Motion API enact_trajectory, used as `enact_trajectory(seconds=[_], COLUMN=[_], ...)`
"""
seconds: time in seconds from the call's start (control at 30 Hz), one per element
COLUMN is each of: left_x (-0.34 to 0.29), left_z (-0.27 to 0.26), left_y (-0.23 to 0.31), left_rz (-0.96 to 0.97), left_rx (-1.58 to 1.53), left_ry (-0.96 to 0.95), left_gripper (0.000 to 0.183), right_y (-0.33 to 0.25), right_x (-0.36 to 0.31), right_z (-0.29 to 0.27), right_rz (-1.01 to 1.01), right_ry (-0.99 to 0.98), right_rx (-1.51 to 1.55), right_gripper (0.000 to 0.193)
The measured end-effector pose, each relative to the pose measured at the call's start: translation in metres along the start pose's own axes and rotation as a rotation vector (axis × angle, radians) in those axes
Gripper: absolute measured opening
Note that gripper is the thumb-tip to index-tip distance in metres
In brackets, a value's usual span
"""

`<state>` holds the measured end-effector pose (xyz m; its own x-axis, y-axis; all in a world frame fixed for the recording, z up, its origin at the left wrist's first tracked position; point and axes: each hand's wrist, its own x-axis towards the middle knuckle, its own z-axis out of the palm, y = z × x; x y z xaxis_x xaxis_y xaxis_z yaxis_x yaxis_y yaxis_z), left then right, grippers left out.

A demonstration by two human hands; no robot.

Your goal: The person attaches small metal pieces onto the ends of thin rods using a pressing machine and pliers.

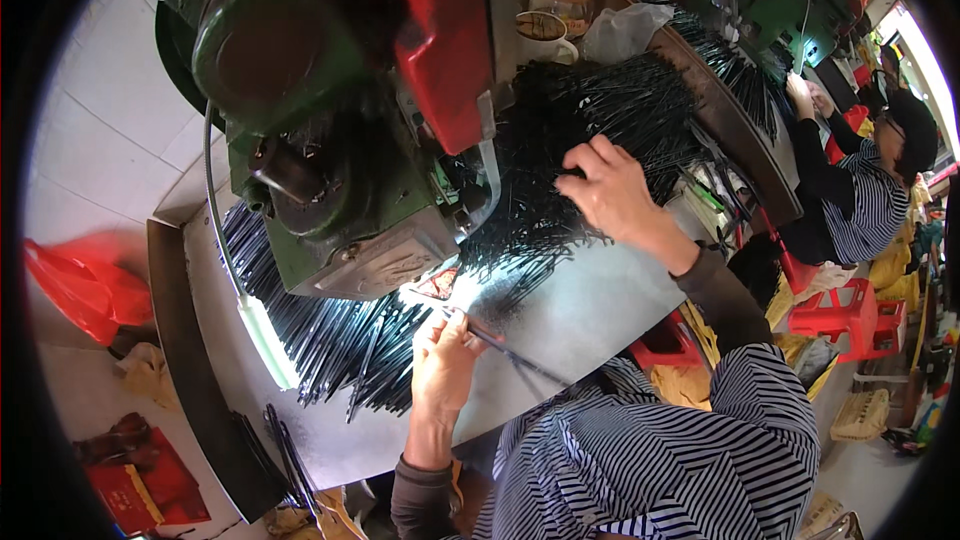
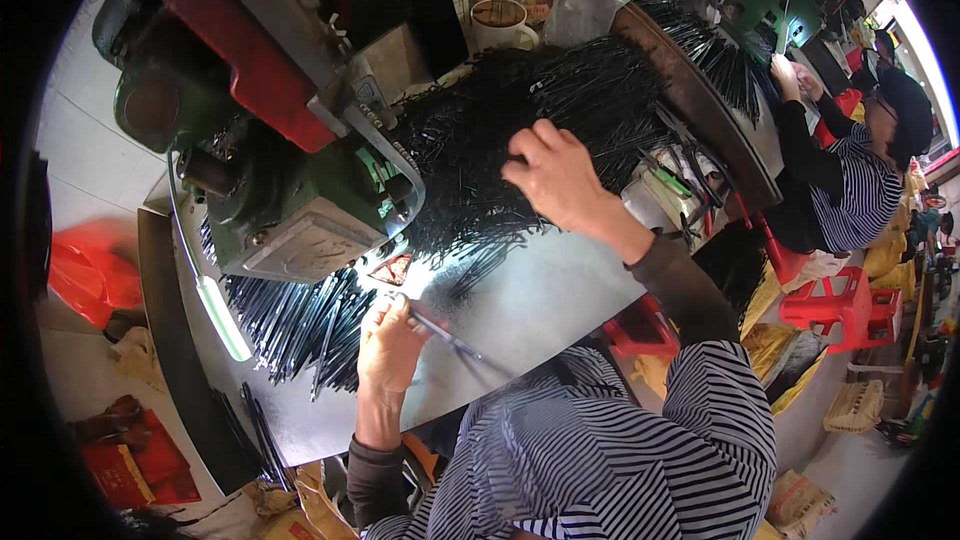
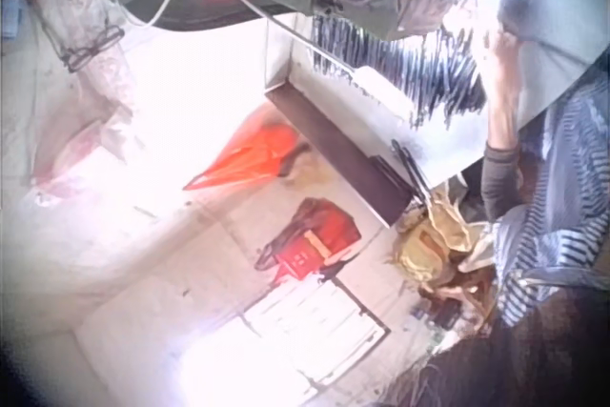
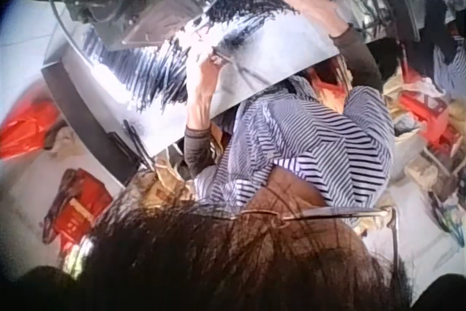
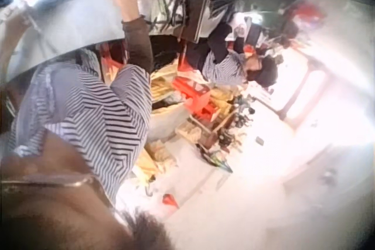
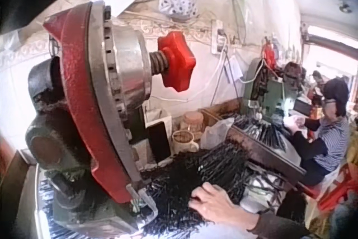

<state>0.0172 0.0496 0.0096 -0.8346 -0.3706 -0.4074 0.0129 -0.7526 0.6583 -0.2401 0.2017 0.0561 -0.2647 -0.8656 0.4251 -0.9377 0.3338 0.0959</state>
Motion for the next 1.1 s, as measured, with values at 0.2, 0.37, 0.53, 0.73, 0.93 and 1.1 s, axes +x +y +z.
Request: enact_trajectory(seconds=[0.2, 0.37, 0.53, 0.73, 0.93, 1.1], left_x=[0.002, 0.008, 0.011, 0.015, 0.015, 0.018], left_z=[-0.015, -0.005, -0.005, -0.012, -0.013, -0.013], left_y=[-0.004, 0.01, 0.006, 0.004, 0.007, 0.007], left_rz=[0.054, 0.095, 0.21, 0.392, 0.423, 0.406], left_rx=[-0.177, -0.169, 0.012, 0.234, 0.247, 0.254], left_ry=[-0.086, 0.086, 0.198, 0.262, 0.254, 0.272], left_gripper=[0.016, 0.024, 0.016, 0.01, 0.026, 0.024], right_y=[-0.11, -0.135, -0.149, -0.155, -0.152, -0.153], right_x=[0.018, 0.021, 0.024, 0.028, 0.025, 0.026], right_z=[0.029, 0.041, 0.04, 0.037, 0.047, 0.049], right_rz=[-0.316, 0.035, 0.476, 0.594, 0.603, 0.591], right_ry=[0.103, 0.034, -0.157, -0.241, -0.262, -0.304], right_rx=[0.373, 0.838, 1.399, 1.464, 1.488, 1.454], right_gripper=[0.026, 0.017, 0.014, 0.013, 0.013, 0.014])
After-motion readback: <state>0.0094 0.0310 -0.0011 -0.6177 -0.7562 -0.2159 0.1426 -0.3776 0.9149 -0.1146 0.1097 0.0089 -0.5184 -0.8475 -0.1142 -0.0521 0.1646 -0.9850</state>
